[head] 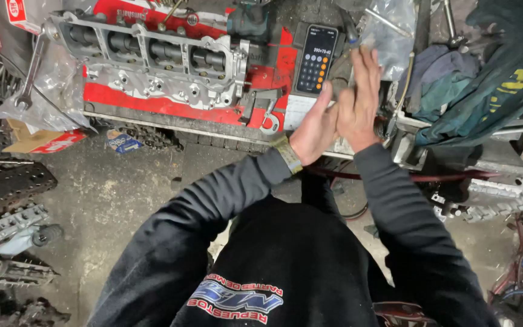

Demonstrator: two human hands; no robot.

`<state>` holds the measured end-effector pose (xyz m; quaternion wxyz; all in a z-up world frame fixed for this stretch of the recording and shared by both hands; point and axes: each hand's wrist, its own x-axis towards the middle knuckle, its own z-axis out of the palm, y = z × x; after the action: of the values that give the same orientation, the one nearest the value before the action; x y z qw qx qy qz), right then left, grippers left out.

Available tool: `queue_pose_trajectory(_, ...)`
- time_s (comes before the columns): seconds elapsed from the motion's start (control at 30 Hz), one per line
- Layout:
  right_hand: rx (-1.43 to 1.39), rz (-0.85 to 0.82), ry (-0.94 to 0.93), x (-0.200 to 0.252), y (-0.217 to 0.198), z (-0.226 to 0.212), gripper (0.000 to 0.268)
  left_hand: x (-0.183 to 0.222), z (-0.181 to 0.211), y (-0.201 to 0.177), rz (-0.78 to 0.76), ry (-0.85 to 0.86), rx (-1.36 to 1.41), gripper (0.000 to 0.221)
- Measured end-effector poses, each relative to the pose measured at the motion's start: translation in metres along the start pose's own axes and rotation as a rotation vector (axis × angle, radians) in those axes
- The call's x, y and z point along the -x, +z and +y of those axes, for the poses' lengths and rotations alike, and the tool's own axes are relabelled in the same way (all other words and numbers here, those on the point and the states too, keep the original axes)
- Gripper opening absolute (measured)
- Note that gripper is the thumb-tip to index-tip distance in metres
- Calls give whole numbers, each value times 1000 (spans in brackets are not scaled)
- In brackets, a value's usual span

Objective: Inspecting and preparing an engine cylinder head for assembly, including measuring components and organizing tools.

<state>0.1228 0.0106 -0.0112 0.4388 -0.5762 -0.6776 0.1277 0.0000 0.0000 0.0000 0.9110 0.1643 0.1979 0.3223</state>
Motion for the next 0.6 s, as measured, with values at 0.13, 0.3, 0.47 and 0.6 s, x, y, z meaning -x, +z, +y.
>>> queue_pose_trajectory(0.13,138,-36,-87,-13,7,3,51,-4,41,-20,-77,-35,-180,99)
queue_pose_trajectory(0.3,113,-189,-363,-27,23,-29,99,-1,87,2,-35,46,-368,69)
queue_pose_trajectory(0.47,-310,-38,-22,-32,36,-74,81,-34,43,-37,-21,304,-334,49)
queue_pose_trajectory(0.6,-841,157,431,-31,36,-100,69,-75,4,-112,192,239,-1031,54)
